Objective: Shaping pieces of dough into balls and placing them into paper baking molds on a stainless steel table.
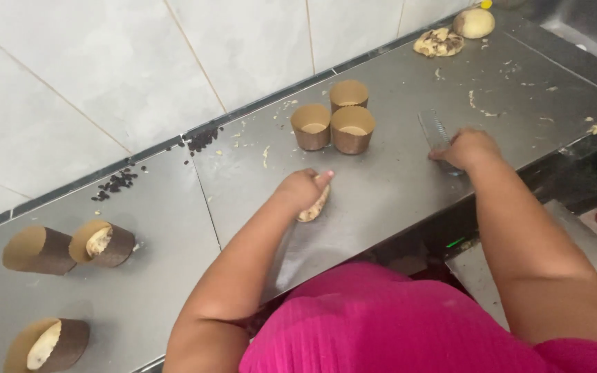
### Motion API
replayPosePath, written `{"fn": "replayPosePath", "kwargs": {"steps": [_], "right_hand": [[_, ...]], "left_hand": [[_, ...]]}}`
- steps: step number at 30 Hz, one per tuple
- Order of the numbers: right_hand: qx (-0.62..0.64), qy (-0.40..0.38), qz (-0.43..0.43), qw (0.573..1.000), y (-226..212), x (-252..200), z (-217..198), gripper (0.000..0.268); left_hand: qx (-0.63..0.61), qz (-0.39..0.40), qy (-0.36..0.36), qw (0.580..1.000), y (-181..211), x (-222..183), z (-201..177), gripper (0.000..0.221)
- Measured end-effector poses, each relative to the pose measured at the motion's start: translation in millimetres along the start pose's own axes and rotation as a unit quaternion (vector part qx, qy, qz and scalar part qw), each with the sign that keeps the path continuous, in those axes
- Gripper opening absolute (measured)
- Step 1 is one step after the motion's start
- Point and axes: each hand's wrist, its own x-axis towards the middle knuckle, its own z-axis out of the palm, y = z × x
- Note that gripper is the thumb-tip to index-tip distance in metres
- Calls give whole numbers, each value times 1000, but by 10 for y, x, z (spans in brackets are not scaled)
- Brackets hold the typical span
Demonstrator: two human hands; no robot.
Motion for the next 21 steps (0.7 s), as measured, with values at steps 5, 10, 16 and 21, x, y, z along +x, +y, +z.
{"fn": "replayPosePath", "kwargs": {"steps": [5, 10, 16, 21], "right_hand": [[15, -22, 19, 999, 141, 284, 330, 60], [-13, -61, -27, 998, 410, 574, 559, 71], [222, -42, -8, 974, 836, 671, 758, 28], [212, -109, -220, 946, -250, -479, 397, 19]], "left_hand": [[-4, -79, 34, 996, -18, -605, -343, 82], [2, 116, 167, 979, -24, -1083, -309, 86], [-183, 36, 322, 928, -510, -1410, -346, 71], [-129, 79, 392, 907, -933, -1926, -2, 44]]}}
